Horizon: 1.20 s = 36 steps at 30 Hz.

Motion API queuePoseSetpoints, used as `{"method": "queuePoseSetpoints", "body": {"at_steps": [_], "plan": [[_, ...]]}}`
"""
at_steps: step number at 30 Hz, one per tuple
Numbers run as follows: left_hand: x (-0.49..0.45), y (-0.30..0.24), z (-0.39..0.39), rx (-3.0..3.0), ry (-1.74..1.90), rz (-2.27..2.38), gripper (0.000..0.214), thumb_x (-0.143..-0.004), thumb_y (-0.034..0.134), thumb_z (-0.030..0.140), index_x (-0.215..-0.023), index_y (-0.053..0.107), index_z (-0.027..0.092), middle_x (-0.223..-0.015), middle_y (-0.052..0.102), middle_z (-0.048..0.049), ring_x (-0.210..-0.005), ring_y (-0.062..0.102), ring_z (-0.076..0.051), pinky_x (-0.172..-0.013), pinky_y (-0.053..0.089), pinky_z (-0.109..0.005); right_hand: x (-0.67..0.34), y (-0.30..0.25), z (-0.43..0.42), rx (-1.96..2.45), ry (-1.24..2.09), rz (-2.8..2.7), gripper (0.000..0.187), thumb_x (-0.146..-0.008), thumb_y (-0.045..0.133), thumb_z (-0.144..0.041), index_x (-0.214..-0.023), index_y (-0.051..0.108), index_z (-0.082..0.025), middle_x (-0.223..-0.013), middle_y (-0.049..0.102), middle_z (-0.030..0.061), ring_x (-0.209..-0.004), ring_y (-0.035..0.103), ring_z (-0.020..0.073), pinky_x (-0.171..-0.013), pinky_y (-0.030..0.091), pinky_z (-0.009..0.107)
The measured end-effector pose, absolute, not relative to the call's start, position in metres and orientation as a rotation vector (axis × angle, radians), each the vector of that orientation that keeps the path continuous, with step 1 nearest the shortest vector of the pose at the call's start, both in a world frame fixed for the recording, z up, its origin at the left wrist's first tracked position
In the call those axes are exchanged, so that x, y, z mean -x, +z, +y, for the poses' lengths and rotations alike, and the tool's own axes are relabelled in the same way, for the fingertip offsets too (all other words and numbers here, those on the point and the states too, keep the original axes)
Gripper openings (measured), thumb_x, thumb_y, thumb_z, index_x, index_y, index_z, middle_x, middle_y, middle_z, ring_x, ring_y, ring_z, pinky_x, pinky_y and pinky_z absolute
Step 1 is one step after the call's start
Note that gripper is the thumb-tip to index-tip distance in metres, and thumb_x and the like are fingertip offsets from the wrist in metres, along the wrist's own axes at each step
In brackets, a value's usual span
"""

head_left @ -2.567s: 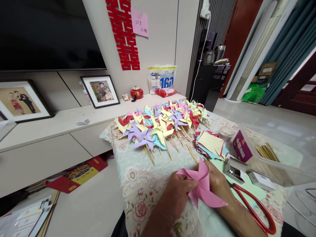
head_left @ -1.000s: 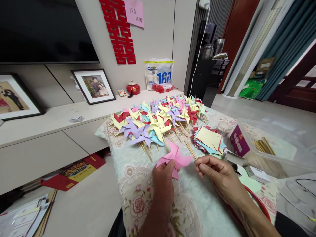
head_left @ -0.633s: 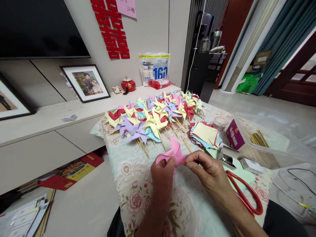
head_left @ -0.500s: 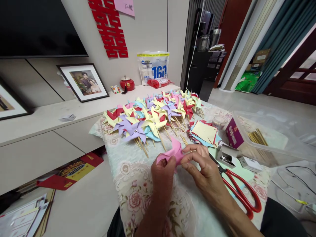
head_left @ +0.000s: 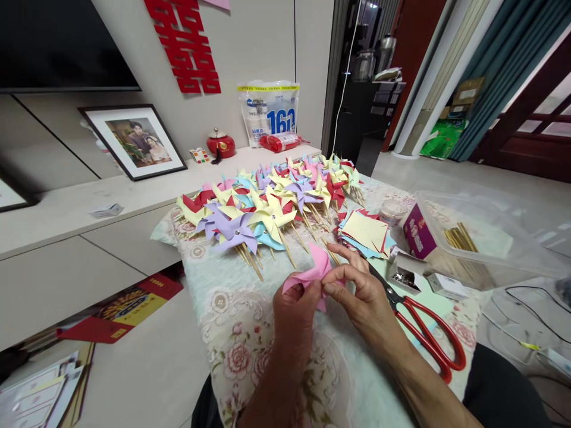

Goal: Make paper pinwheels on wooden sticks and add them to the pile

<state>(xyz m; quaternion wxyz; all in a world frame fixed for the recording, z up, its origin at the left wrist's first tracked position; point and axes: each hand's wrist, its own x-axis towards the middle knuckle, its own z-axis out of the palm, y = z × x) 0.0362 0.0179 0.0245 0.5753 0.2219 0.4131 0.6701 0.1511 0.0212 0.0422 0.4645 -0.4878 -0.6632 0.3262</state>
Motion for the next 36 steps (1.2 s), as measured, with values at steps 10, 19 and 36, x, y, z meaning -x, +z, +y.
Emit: {"method": "queuePoseSetpoints", "body": {"at_steps": [10,19,36], "plan": [[-0.035,0.021,0.018,-0.540,1.573,0.985,0.011,-0.063,0.077,0.021,-0.071,0.071,0.016,-0.065,0.069,0.0002,-0.062,0.061,-0.015,-0.063,0.048,-0.025,-0.151,0.039,0.023,1.181,0.763,-1.625,0.014,-0.090,0.068,-0.030,-0.077,0.071,-0.024,-0.126,0.063,0.0091,-0.131,0.047,0.0288,-0.109,0.029,0.047],[-0.035,0.015,0.019,-0.571,1.566,0.992,0.009,-0.066,0.076,0.020,-0.074,0.072,0.017,-0.067,0.070,0.0009,-0.063,0.061,-0.014,-0.063,0.048,-0.024,-0.152,0.040,0.022,1.187,0.778,-1.646,0.014,-0.090,0.067,-0.027,-0.077,0.071,-0.024,-0.127,0.061,0.0076,-0.129,0.047,0.0285,-0.107,0.030,0.046],[-0.034,0.010,0.018,-0.644,1.554,1.027,0.010,-0.067,0.076,0.022,-0.067,0.068,0.017,-0.058,0.063,0.0034,-0.058,0.057,-0.013,-0.064,0.047,-0.024,-0.154,0.041,0.023,1.193,0.930,-1.551,0.015,-0.087,0.067,-0.029,-0.074,0.070,-0.022,-0.120,0.063,0.0081,-0.121,0.052,0.0289,-0.105,0.033,0.045]]}}
